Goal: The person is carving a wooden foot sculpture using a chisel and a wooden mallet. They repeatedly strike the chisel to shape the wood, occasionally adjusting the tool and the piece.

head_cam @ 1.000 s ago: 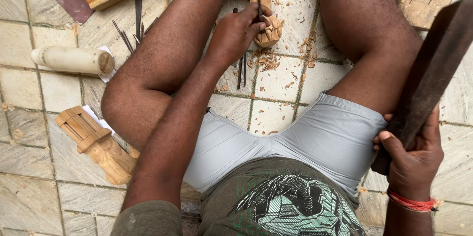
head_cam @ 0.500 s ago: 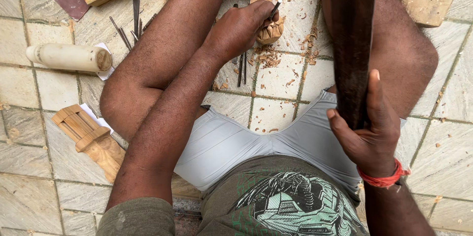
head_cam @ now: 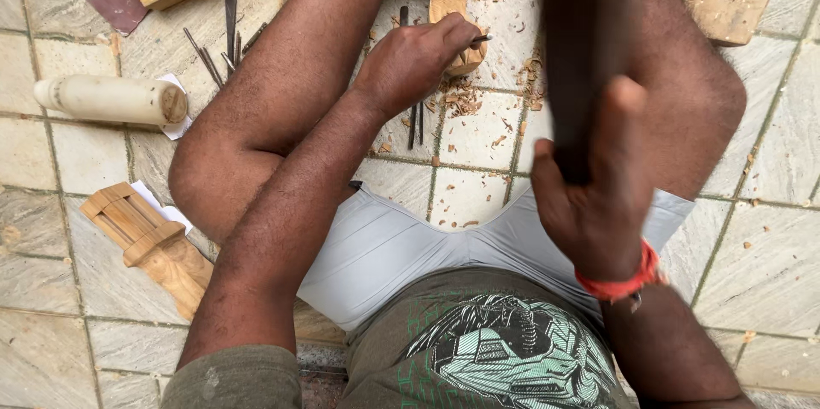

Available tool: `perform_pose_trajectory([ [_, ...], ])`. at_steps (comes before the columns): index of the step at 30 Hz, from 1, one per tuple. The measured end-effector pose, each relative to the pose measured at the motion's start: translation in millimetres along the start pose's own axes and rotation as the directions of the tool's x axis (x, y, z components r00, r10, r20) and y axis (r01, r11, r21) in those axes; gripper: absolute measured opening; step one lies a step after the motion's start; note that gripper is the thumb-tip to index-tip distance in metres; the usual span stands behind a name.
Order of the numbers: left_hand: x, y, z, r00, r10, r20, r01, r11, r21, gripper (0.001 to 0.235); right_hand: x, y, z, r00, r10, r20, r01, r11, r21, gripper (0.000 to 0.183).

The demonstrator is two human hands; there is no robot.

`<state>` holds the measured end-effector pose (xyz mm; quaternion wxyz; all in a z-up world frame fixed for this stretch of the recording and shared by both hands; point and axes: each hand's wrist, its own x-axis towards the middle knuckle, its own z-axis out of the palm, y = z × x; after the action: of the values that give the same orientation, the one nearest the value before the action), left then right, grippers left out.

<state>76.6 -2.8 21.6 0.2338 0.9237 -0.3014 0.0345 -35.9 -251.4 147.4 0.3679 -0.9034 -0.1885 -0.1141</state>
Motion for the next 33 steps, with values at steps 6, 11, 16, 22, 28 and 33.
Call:
perform_pose_trajectory([
  [6,4.7,6.4,-8.6,0.988,-0.079,0.132,0.075,0.997,0.03,0.035,15.8,5.9,22.1,0.994,-0.094,0.056,0.104,0.973,-0.206,0.102],
  [11,-10.4,7.5,3.7,0.988,0.128,-0.091,-0.12,0.988,0.093,0.025,1.3,22.1,29.4,0.996,0.068,0.066,-0.072,0.996,0.059,0.092],
  [16,-9.9,3.1,12.6,0.947,-0.229,-0.224,0.196,0.967,-0.162,0.011,-14.4,38.7,22.4,0.941,0.334,0.064,-0.339,0.907,0.249,0.093],
  [22,-19.1,5.7,22.0,0.658,-0.738,-0.149,0.478,0.563,-0.674,0.008,-21.4,52.5,28.0,0.875,0.456,0.164,-0.483,0.788,0.381,0.094],
  [28,-24.7,28.9,37.2,0.599,-0.771,-0.217,0.471,0.559,-0.683,0.01,-21.4,51.6,29.0,0.898,0.407,0.167,-0.44,0.84,0.319,0.096],
  [33,-25.7,33.5,41.4,0.675,-0.666,-0.318,0.461,0.717,-0.522,0.011,-17.1,46.7,28.5,0.951,0.273,0.145,-0.307,0.887,0.343,0.088],
])
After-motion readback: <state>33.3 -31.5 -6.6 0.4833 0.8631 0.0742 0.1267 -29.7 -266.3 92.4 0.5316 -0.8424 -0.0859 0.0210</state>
